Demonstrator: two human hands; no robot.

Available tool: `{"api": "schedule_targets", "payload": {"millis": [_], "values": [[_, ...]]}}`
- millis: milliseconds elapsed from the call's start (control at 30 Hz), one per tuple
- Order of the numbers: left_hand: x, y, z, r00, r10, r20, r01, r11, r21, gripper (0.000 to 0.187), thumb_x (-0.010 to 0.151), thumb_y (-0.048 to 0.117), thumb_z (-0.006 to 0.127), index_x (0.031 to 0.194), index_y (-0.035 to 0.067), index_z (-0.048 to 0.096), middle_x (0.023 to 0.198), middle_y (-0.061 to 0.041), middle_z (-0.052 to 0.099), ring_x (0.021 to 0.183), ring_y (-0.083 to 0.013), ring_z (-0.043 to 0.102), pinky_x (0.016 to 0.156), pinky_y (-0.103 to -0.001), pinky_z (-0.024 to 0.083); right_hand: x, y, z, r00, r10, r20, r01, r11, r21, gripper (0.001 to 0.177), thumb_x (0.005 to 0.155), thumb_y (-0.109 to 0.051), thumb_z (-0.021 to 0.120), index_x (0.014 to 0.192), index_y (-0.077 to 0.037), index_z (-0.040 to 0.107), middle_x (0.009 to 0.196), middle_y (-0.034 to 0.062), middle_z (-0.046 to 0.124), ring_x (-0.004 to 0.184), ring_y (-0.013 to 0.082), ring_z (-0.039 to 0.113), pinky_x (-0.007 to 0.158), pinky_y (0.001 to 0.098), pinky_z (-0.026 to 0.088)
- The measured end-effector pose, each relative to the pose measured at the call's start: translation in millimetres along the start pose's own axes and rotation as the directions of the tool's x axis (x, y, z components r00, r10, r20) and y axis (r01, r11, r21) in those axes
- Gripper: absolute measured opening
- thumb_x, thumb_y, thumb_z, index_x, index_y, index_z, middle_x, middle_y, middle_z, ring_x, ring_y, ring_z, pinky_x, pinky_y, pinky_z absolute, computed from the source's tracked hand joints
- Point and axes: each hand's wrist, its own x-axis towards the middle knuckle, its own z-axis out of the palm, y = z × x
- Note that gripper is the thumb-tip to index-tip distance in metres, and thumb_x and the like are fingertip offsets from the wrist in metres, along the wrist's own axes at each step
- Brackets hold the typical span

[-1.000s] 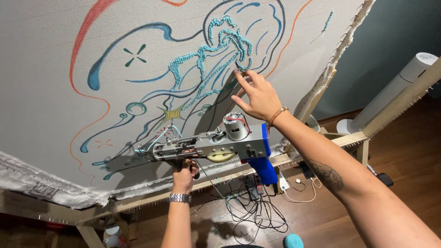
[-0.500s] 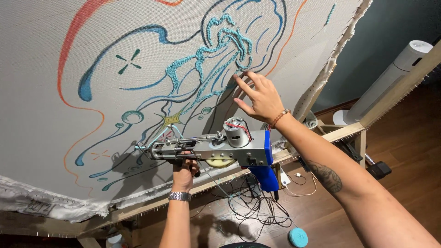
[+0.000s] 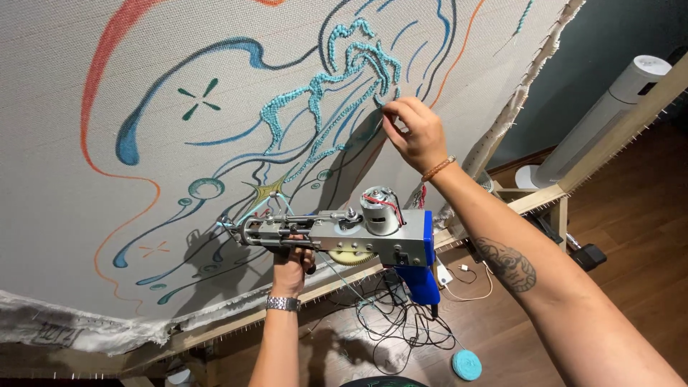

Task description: Creating a rug using a tufting gun on a stretched canvas frame.

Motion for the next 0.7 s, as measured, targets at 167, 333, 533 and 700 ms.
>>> {"api": "schedule_targets", "payload": {"millis": [167, 333, 533, 700], "values": [[4.3, -19.0, -15.0, 0.997, -0.026, -0.066, 0.023, 0.999, -0.043, 0.009, 0.088, 0.0, 0.049, 0.084, 0.007, 0.052, 0.052, -0.003, 0.038, 0.034, -0.0155, 0.039, 0.031, -0.023, 0.035, 8.2, 16.4, 4.8, 0.974, -0.22, 0.054, 0.227, 0.939, -0.258, 0.013, 0.08, -0.01, 0.07, 0.089, -0.013, 0.061, 0.083, 0.0014, 0.059, 0.073, 0.0172, 0.062, 0.062, 0.0259, 0.052], [6.4, -19.2, -19.7, 0.998, -0.023, -0.057, 0.023, 1.0, 0.0, 0.009, 0.087, -0.002, 0.048, 0.084, 0.004, 0.054, 0.052, -0.005, 0.039, 0.036, -0.0156, 0.042, 0.03, -0.019, 0.033, 17.9, 20.5, 4.1, 0.937, -0.324, 0.13, 0.349, 0.877, -0.331, 0.005, 0.086, -0.01, 0.061, 0.084, -0.014, 0.058, 0.079, 0.0005, 0.056, 0.067, 0.0161, 0.061, 0.057, 0.0237, 0.051], [13.2, -46.2, -43.3, 0.987, -0.103, -0.121, 0.098, 0.994, -0.043, 0.005, 0.088, 0.005, 0.052, 0.093, 0.005, 0.05, 0.06, -0.008, 0.037, 0.04, -0.0218, 0.041, 0.026, -0.023, 0.031, 16.7, 32.8, 14.2, 0.91, -0.361, 0.207, 0.415, 0.799, -0.434, 0.008, 0.084, -0.018, 0.061, 0.081, -0.015, 0.053, 0.075, 0.0006, 0.052, 0.059, 0.0161, 0.056, 0.053, 0.0257, 0.049], [12.0, -46.4, -40.0, 0.987, -0.101, -0.123, 0.096, 0.995, -0.039, 0.004, 0.088, 0.005, 0.051, 0.092, 0.005, 0.05, 0.059, -0.008, 0.037, 0.039, -0.0211, 0.041, 0.026, -0.024, 0.031, 11.1, 40.5, 18.7, 0.934, -0.31, 0.179, 0.357, 0.845, -0.397, 0.014, 0.082, -0.021, 0.063, 0.088, -0.013, 0.053, 0.075, 0.0018, 0.049, 0.059, 0.0173, 0.057, 0.053, 0.0266, 0.05]]}}
